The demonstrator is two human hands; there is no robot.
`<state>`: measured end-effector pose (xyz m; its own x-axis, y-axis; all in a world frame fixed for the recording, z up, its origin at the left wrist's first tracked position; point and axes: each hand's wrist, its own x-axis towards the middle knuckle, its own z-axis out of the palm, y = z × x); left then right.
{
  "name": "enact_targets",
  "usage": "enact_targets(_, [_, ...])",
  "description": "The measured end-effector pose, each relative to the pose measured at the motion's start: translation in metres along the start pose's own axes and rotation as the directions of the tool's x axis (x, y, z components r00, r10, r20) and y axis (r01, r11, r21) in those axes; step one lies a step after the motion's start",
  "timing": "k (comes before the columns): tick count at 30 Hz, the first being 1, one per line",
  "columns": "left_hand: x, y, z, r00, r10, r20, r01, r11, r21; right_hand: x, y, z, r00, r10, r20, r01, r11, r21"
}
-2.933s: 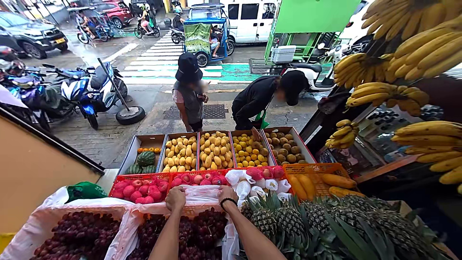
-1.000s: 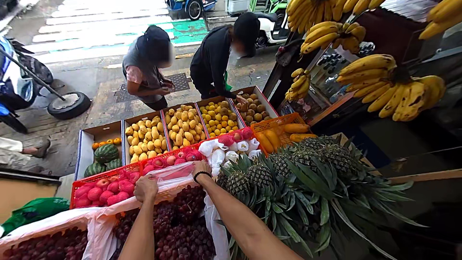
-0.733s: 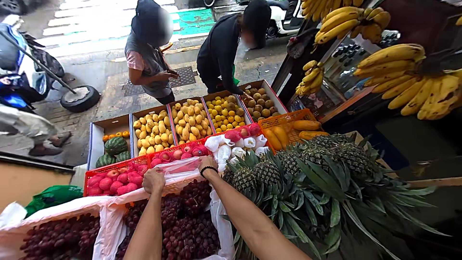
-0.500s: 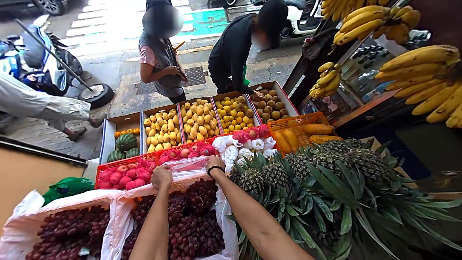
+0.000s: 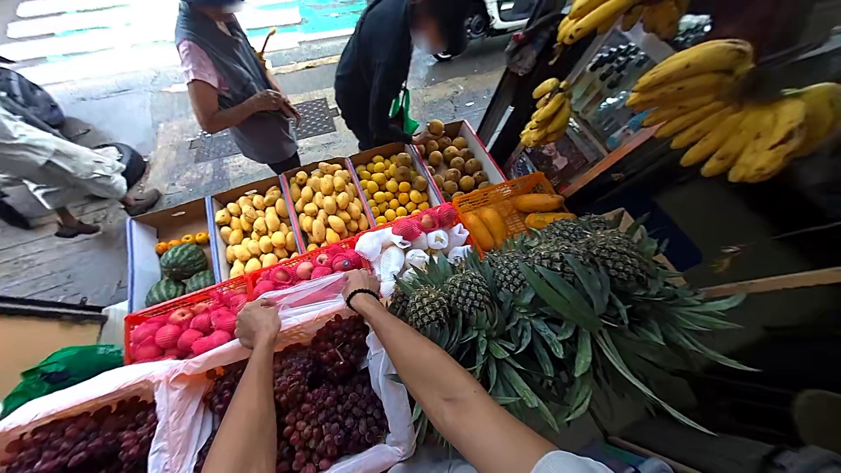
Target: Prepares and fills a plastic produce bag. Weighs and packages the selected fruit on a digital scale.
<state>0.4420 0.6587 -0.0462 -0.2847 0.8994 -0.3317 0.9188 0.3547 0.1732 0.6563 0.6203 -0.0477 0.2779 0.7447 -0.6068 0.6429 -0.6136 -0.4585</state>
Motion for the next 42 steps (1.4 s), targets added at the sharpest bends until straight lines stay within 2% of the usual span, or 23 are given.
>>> enact_targets(9, [-0.001, 0.005, -0.004, 1.0, -0.03, 0.007, 0.03, 0.999, 0.015, -0.002, -0.004, -0.005, 1.0, 0.012, 0.02, -0.012, 1.0, -0.006])
enact_targets(14, [-0.002, 0.001, -0.004, 1.0, 0.006, -0.002, -0.006, 1.0, 0.001, -0.002, -0.005, -0.003, 1.0, 0.016, 0.014, -0.016, 1.0, -0.006])
enact_targets(22, [0.005, -0.004, -0.003, 0.996, 0.061, 0.061, -0.062, 0.998, 0.005, -0.003, -0.006, 0.002, 0.999, 0.018, -0.028, -0.018, 1.0, -0.004])
enact_targets(29, [0.007, -0.007, -0.002, 0.996, 0.064, 0.058, -0.062, 0.997, -0.044, -0.007, -0.007, -0.002, 1.0, 0.018, 0.023, -0.017, 0.999, -0.033])
enact_targets(34, [0.005, -0.008, 0.0, 0.993, 0.116, 0.019, -0.114, 0.989, -0.092, -0.004, 0.001, 0.006, 0.998, -0.015, -0.064, 0.015, 1.0, 0.012])
enact_targets(39, [0.013, -0.009, -0.004, 0.976, 0.188, 0.112, -0.178, 0.979, -0.096, -0.003, -0.014, 0.006, 0.988, 0.015, -0.155, -0.019, 1.0, -0.024])
enact_targets(42, [0.008, -0.01, -0.002, 0.978, 0.161, 0.133, -0.144, 0.981, -0.128, -0.007, -0.017, 0.005, 0.98, 0.042, -0.195, -0.06, 0.995, -0.085])
